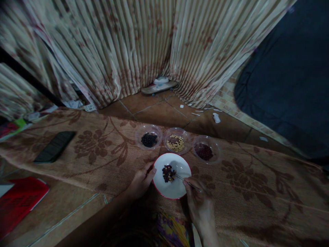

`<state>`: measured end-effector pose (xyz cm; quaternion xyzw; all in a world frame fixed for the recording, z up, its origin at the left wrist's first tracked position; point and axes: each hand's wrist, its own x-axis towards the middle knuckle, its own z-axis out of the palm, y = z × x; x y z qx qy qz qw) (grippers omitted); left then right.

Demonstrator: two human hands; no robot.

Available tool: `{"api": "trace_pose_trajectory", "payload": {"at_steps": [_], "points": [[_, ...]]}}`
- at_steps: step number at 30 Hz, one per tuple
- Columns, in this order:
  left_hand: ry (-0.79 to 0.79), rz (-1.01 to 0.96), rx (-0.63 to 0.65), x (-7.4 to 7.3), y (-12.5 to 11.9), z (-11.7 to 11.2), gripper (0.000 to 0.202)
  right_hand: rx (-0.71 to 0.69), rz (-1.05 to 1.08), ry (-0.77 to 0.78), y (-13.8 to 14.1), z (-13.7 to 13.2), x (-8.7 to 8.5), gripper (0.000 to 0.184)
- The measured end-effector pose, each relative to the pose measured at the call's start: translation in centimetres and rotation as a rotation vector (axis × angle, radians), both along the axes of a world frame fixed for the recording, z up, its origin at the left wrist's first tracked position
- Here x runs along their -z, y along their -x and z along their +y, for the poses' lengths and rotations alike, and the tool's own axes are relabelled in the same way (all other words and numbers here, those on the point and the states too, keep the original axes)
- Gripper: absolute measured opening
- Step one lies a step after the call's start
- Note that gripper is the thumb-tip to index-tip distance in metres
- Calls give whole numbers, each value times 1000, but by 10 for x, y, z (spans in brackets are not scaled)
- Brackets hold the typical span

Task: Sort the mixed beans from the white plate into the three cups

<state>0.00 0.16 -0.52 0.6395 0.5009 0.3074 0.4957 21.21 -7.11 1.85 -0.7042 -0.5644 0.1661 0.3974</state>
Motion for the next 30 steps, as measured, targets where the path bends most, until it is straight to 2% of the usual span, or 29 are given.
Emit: {"api": "trace_pose_trajectory", "payload": {"at_steps": [9, 18, 24, 27, 30], "points": [[-11, 21, 3, 4, 1, 0, 36, 7, 4, 15, 0, 0, -1, 25], [-10, 25, 0, 0, 1, 0, 36, 36, 39, 17, 4, 1, -5, 26], [-21, 1, -6, 1, 0, 0, 34, 135, 63, 8, -4, -3, -12, 27], [-20, 17, -22, 2, 0, -1, 34, 207, 16, -79, -21, 4, -24, 27], [-9, 9, -4, 2, 0, 0, 35, 350, -45, -268, -45, 23, -40, 29]]}}
